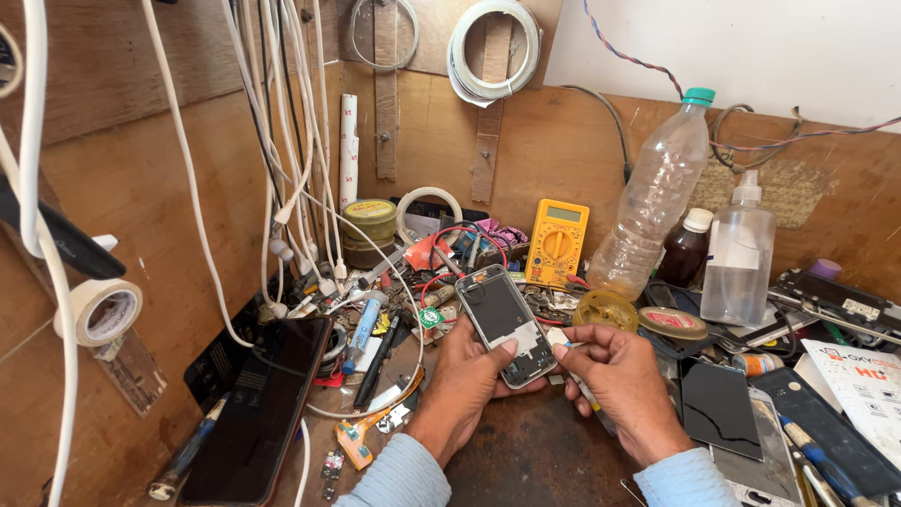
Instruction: The person uses a small tool to pry and remove a white adhesive strip from the back of a disassembled smartphone. They continue to peel and lift the strip along the phone's edge while holding the device steady.
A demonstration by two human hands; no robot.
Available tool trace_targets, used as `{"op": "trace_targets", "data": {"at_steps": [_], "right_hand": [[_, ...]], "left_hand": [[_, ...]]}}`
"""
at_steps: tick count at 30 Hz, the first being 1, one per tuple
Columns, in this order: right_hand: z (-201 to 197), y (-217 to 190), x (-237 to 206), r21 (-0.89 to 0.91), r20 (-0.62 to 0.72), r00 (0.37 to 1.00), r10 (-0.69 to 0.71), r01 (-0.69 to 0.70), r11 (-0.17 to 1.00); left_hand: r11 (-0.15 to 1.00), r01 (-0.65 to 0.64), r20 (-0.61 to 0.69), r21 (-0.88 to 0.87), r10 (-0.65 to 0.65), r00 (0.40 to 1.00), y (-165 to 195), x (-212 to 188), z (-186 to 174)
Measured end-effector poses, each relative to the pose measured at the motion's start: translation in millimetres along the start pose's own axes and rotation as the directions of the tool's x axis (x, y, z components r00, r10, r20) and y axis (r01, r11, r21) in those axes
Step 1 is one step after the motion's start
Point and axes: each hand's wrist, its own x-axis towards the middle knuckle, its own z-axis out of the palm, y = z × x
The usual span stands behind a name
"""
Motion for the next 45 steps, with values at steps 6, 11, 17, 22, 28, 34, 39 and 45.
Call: {"op": "trace_targets", "data": {"at_steps": [6, 11, 17, 22, 28, 34, 39, 45], "right_hand": [[3.1, -8.6, -8.1, -0.301, -0.108, 0.97, -0.216, 0.176, 0.937], [5.9, -10.4, -11.4, -0.426, -0.077, 0.955, -0.288, 0.23, 0.875], [8.4, -5.3, -11.5, -0.48, -0.048, 0.913, -0.405, 0.334, 0.811], [11.2, -7.2, -16.5, -0.558, -0.033, 0.886, -0.463, 0.369, 0.744], [18.0, -15.5, -24.6, -0.64, -0.02, 0.845, -0.534, 0.4, 0.656], [29.9, -18.7, -35.0, -0.707, 0.001, 0.789, -0.614, 0.435, 0.558], [33.1, -17.8, -37.2, -0.705, 0.0, 0.762, -0.647, 0.459, 0.541], [28.9, -7.2, -26.4, -0.662, 0.006, 0.715, -0.699, 0.527, 0.533]], "left_hand": [[1.0, -0.012, -0.123, -0.027, 0.009, 0.992, -2.9, 5.7, -1.2], [0.998, -0.054, -0.138, -0.023, 0.05, 0.989, -5.6, 6.1, -4.9], [0.996, -0.083, -0.123, -0.022, 0.08, 0.989, -4.8, 5.5, -2.0], [0.998, -0.056, -0.146, -0.003, 0.055, 0.988, -3.3, 4.0, -0.6], [0.998, -0.069, -0.156, -0.002, 0.068, 0.985, -5.2, 6.1, 0.9], [0.989, -0.082, -0.205, 0.122, 0.106, 0.973, -6.5, 6.1, 0.4], [0.982, -0.135, -0.19, 0.13, 0.159, 0.969, -8.7, 5.7, 0.8], [0.984, -0.134, -0.183, 0.113, 0.153, 0.971, -11.7, 7.2, -3.4]]}}
